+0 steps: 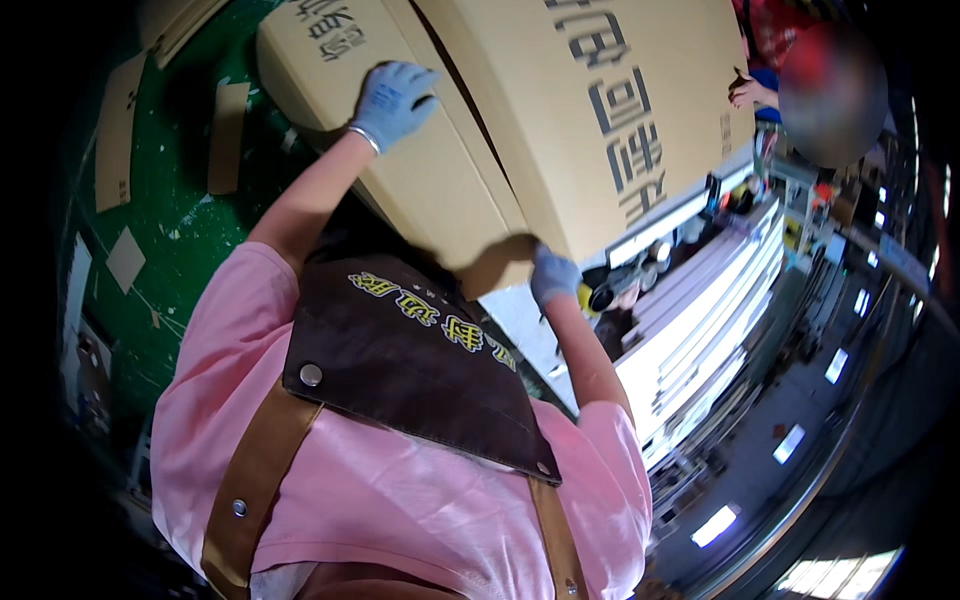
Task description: The person is assembling furniture by handling white panels and cardboard pieces. They place panels on a workbench, align them, and use tape to secure the pieces together.
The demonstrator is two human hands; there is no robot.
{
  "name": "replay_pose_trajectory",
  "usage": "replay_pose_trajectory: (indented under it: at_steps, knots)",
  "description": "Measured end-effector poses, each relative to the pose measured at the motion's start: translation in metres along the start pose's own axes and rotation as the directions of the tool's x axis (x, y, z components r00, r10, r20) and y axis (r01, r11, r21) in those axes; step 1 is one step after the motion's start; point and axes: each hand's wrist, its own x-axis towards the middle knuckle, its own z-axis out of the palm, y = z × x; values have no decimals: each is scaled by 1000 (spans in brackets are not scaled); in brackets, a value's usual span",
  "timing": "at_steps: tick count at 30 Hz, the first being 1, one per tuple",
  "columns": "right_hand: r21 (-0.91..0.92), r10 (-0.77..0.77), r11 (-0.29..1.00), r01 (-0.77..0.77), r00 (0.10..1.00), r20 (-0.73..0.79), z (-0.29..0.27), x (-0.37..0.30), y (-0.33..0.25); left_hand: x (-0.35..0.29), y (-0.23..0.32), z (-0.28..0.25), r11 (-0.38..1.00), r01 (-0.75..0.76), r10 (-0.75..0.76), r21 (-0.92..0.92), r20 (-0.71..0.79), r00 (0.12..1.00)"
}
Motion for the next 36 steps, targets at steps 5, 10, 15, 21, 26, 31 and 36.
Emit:
replay_pose_trajectory:
  at_steps: [5,10,15,21,26,31,36]
  knots:
    - [-86,215,974,-209,740,638,128,-180,54,2,5,5,976,-176,169,127,61,984]
    - [654,537,616,-439,842,59,179,-211,37,12,24,8,858,-483,433,177,256,864]
    - [981,732,18,-195,671,121,196,-128,17,26,55,-3,762,-595,479,257,396,784]
    - [887,831,244,-392,556,18,234,-88,33,20,71,-30,760,-610,414,224,557,720]
    - [905,805,262,-334,594,-14,245,-94,40,-28,30,-92,627,-666,70,405,822,565]
    - [901,811,287,-326,583,-47,247,-95,44,-169,-54,-172,671,-443,-370,595,786,495]
    - [912,823,222,-345,568,14,240,-91,43,-231,-125,-147,682,-283,-626,674,739,249]
